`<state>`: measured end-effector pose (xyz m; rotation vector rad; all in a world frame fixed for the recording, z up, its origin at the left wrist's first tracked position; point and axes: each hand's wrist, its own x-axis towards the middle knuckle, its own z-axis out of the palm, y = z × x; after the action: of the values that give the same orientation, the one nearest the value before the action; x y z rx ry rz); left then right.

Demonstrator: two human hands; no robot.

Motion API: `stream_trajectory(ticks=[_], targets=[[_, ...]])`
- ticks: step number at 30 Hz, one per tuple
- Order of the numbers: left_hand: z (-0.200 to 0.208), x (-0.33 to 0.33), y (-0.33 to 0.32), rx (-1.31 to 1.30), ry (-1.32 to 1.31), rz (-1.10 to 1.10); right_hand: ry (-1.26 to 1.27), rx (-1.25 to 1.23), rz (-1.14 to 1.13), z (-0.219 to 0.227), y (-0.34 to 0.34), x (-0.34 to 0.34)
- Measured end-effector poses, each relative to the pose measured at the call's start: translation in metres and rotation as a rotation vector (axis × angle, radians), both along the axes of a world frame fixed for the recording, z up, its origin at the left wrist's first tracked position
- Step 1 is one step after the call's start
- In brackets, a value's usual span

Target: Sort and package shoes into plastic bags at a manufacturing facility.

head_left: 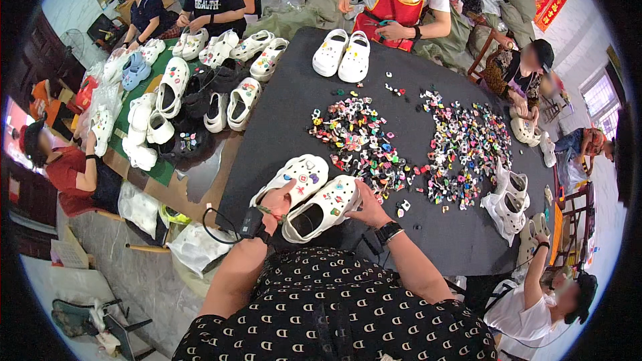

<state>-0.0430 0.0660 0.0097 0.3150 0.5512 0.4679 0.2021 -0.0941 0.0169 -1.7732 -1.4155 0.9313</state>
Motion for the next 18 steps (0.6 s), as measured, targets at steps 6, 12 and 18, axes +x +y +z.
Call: stream_trajectory(ticks=[6, 12, 18], targets=[[0.054, 0.020, -0.012, 0.321, 1.002, -0.035, -0.097, 0.009, -0.045, -0.007, -0.004, 0.001], [0.026, 0.006, -0.019, 0.810, 1.202, -0.027, -0.077, 0.023, -0.026, -0.001, 0.000, -0.002], [0.050, -0.012, -0.036, 1.515, 1.294, -0.501, -0.076, 0.022, -0.051, -0.004, -0.002, -0.001]])
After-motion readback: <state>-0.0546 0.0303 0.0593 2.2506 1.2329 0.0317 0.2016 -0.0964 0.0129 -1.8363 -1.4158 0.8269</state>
